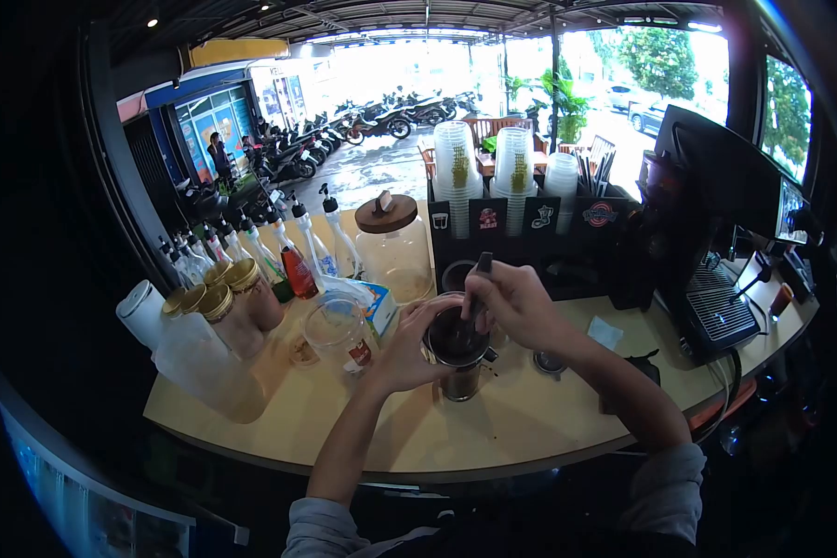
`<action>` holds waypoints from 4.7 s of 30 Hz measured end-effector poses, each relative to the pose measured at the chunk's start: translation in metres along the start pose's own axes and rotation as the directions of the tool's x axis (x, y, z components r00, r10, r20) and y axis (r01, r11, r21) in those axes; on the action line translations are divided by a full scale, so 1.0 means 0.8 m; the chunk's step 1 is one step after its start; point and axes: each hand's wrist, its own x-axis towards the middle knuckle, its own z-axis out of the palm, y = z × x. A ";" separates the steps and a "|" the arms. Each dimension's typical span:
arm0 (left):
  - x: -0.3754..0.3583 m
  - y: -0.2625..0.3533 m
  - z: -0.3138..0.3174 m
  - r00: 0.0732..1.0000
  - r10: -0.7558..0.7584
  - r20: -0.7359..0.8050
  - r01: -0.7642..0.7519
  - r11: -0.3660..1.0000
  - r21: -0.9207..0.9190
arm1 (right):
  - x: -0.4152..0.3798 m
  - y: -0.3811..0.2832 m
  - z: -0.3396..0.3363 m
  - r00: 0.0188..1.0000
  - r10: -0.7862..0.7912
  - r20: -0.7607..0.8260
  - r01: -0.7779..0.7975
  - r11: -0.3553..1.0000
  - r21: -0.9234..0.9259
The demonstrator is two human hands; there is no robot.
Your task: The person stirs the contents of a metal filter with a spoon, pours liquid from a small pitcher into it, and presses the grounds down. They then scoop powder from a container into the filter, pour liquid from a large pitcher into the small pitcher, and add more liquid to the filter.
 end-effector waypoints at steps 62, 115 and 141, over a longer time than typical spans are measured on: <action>-0.002 -0.024 0.029 0.967 -0.049 -0.252 0.000 0.982 -0.191 | -0.023 0.018 0.018 0.949 -0.013 -0.314 0.086 0.972 0.219; -0.003 -0.010 0.008 0.990 0.091 -0.105 -0.087 0.995 0.045 | -0.009 0.006 -0.002 0.996 -0.002 -0.091 0.010 0.996 0.090; -0.005 -0.007 0.011 0.987 -0.042 -0.158 0.038 0.999 -0.025 | -0.011 0.012 -0.015 0.996 0.052 -0.067 -0.030 0.954 0.299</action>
